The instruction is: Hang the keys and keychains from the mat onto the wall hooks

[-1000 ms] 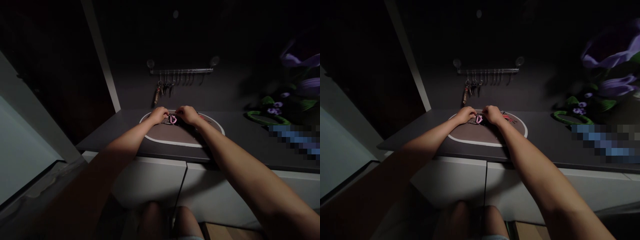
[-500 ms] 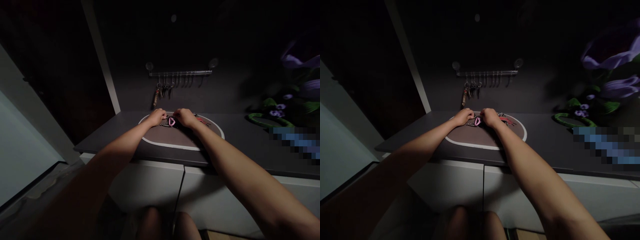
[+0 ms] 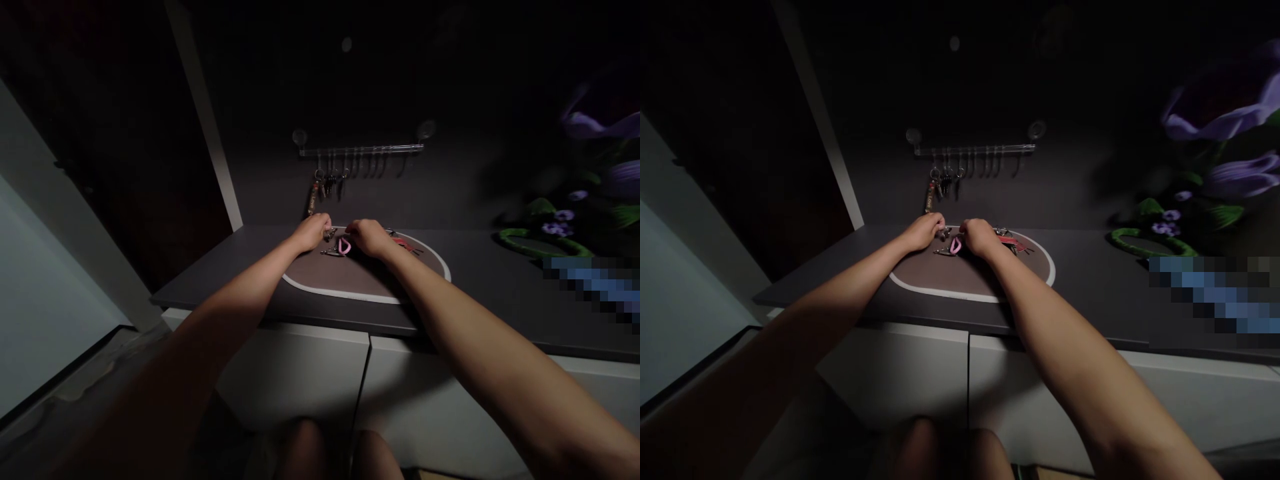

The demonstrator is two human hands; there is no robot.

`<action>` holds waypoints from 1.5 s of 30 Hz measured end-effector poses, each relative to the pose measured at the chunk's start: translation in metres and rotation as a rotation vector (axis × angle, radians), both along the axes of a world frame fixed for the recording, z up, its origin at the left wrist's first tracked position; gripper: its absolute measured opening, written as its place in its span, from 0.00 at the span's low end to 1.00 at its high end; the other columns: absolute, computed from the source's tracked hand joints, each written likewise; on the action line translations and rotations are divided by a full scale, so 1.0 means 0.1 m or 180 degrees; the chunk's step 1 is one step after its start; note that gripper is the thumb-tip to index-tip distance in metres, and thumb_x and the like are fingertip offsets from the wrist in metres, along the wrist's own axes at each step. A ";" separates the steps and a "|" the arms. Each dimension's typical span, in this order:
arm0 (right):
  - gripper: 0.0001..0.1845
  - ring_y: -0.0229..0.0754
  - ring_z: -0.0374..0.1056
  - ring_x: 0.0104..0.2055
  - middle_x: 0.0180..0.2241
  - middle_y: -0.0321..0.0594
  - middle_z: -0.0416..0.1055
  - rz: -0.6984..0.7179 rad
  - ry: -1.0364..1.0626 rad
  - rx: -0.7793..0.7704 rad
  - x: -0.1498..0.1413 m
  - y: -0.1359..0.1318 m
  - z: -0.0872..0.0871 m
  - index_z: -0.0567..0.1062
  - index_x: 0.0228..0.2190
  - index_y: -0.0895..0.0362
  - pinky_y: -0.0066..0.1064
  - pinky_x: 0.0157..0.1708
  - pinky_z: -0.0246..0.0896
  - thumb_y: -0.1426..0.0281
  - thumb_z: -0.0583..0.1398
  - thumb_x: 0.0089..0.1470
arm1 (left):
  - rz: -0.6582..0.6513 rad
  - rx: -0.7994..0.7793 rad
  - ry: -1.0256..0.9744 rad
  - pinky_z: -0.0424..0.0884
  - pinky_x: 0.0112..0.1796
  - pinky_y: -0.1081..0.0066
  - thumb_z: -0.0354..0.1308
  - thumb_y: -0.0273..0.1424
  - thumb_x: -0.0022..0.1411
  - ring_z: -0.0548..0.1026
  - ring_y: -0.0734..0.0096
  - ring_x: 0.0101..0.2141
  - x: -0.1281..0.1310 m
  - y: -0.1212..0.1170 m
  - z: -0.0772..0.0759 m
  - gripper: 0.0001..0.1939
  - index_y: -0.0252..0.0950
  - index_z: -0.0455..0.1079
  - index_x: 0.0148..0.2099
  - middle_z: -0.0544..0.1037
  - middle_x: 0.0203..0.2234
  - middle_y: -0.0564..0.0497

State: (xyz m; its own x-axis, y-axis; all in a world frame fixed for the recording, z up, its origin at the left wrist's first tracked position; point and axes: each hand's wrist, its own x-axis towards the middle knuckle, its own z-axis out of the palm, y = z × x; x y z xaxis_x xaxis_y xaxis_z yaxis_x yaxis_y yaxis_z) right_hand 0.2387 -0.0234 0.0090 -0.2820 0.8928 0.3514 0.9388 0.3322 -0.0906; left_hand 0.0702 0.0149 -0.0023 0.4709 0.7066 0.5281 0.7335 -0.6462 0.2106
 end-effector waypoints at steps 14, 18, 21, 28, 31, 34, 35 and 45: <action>0.17 0.39 0.69 0.40 0.39 0.45 0.73 0.0896 0.2369 -0.0126 -0.09 0.05 -0.06 0.71 0.42 0.61 0.31 0.41 0.62 0.77 0.58 0.48 | -0.0652 -0.0524 -0.1531 0.60 0.28 0.76 0.45 0.21 0.58 0.62 0.79 0.23 0.07 -0.11 0.12 0.07 0.35 0.57 0.29 0.64 0.21 0.56; 0.16 0.36 0.68 0.33 0.32 0.40 0.74 0.1261 0.2855 -0.0313 -0.11 0.12 -0.12 0.71 0.40 0.61 0.28 0.35 0.63 0.77 0.59 0.45 | -0.0766 -0.0678 -0.1869 0.60 0.28 0.77 0.46 0.23 0.58 0.63 0.79 0.24 0.09 -0.12 0.13 0.06 0.34 0.58 0.29 0.64 0.21 0.56; 0.10 0.36 0.68 0.31 0.30 0.38 0.74 0.1106 0.2566 0.0039 -0.09 0.10 -0.11 0.74 0.34 0.60 0.29 0.35 0.62 0.74 0.60 0.45 | -0.0793 -0.0746 -0.2020 0.61 0.29 0.76 0.46 0.23 0.58 0.64 0.79 0.24 0.10 -0.13 0.15 0.06 0.34 0.59 0.29 0.65 0.22 0.56; 0.12 0.39 0.67 0.37 0.34 0.41 0.74 0.0808 0.1450 0.0877 -0.05 -0.04 0.02 0.77 0.35 0.57 0.30 0.40 0.59 0.76 0.58 0.46 | -0.0713 -0.0855 -0.2317 0.64 0.31 0.75 0.47 0.24 0.59 0.66 0.79 0.25 0.07 -0.11 0.17 0.05 0.33 0.63 0.34 0.67 0.23 0.54; 0.14 0.39 0.67 0.37 0.34 0.41 0.73 0.0819 0.1364 0.0779 -0.07 -0.06 0.02 0.76 0.36 0.57 0.29 0.40 0.60 0.77 0.59 0.44 | -0.0703 -0.0813 -0.2386 0.64 0.31 0.75 0.47 0.24 0.59 0.67 0.78 0.27 0.06 -0.08 0.16 0.05 0.33 0.64 0.36 0.67 0.24 0.54; 0.15 0.39 0.67 0.40 0.38 0.42 0.73 0.0800 0.1488 0.0572 -0.09 -0.07 0.01 0.75 0.37 0.58 0.30 0.42 0.59 0.77 0.59 0.44 | -0.0779 -0.0725 -0.2374 0.64 0.32 0.75 0.47 0.24 0.59 0.67 0.78 0.28 0.05 -0.05 0.14 0.06 0.33 0.64 0.37 0.68 0.25 0.54; 0.15 0.39 0.67 0.41 0.38 0.42 0.73 0.0791 0.1592 0.0501 -0.09 -0.07 0.01 0.75 0.38 0.58 0.30 0.43 0.59 0.77 0.58 0.44 | -0.0805 -0.0702 -0.2357 0.64 0.32 0.75 0.47 0.24 0.59 0.67 0.78 0.28 0.05 -0.05 0.14 0.06 0.33 0.64 0.37 0.68 0.25 0.54; 0.12 0.35 0.64 0.31 0.29 0.38 0.71 0.1076 0.2931 0.0092 -0.09 0.06 -0.05 0.72 0.30 0.60 0.28 0.35 0.58 0.64 0.57 0.47 | -0.1005 -0.0706 -0.2277 0.63 0.32 0.76 0.48 0.23 0.57 0.66 0.78 0.29 0.10 -0.15 0.17 0.05 0.33 0.63 0.36 0.67 0.26 0.54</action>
State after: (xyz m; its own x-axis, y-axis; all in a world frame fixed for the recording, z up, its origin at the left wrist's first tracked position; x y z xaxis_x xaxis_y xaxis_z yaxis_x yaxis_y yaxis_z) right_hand 0.2301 -0.0171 0.0043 -0.1259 0.8029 0.5826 0.3601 0.5842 -0.7273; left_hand 0.0805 -0.0003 0.0143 0.2669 0.7205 0.6400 0.1629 -0.6883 0.7069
